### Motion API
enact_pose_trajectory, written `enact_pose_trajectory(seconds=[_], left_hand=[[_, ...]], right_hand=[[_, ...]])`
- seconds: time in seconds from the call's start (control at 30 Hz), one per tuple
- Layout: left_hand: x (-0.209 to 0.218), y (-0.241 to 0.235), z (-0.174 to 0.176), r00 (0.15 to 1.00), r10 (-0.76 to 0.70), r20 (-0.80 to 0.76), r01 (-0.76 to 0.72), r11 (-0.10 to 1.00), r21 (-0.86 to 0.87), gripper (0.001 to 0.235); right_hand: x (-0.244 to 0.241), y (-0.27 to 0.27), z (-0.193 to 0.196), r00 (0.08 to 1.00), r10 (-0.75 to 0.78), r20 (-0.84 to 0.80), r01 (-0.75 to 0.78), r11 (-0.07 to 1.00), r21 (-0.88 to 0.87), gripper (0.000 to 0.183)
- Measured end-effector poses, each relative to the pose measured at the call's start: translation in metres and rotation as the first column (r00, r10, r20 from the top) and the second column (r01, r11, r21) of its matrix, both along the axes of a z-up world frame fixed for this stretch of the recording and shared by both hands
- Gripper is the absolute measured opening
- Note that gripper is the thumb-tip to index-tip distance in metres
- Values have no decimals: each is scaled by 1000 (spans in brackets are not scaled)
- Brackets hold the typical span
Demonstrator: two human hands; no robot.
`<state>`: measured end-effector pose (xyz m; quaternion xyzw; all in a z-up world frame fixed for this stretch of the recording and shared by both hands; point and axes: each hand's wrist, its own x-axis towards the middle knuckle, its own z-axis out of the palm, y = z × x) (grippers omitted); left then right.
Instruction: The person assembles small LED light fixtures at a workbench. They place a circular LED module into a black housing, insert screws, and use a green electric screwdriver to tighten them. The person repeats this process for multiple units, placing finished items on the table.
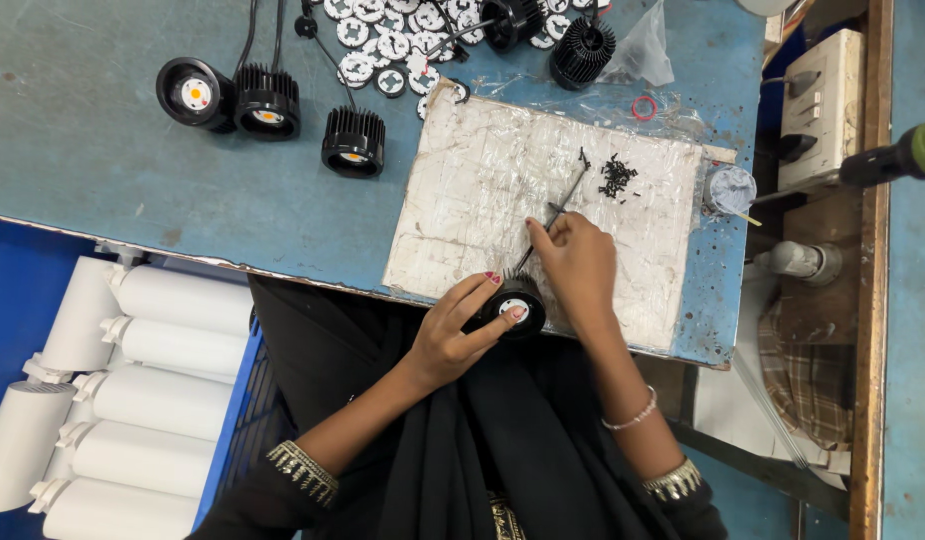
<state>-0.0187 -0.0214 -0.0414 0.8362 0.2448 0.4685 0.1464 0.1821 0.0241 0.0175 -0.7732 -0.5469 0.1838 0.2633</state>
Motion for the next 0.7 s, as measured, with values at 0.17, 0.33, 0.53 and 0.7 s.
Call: enact_pose_trajectory(seconds=[0.17, 0.33, 0.53, 0.7], left_hand=[[-2, 0, 13, 998, -31, 52, 38, 991, -132, 63], [-12, 10, 39, 985, -162, 56, 171, 938, -301, 53], [-17, 31, 60, 911, -408, -60, 334, 816, -472, 51], [-15, 36, 65, 907, -411, -91, 312, 801, -511, 52]], right_hand=[[-5, -8, 5, 883, -48, -467, 130, 981, 144, 20], [23, -71, 19, 804, -253, -538, 246, 965, -87, 26], [34, -125, 36, 972, -224, -73, 189, 927, -323, 36], [22, -124, 79, 980, 60, -188, -61, 998, 5, 37]])
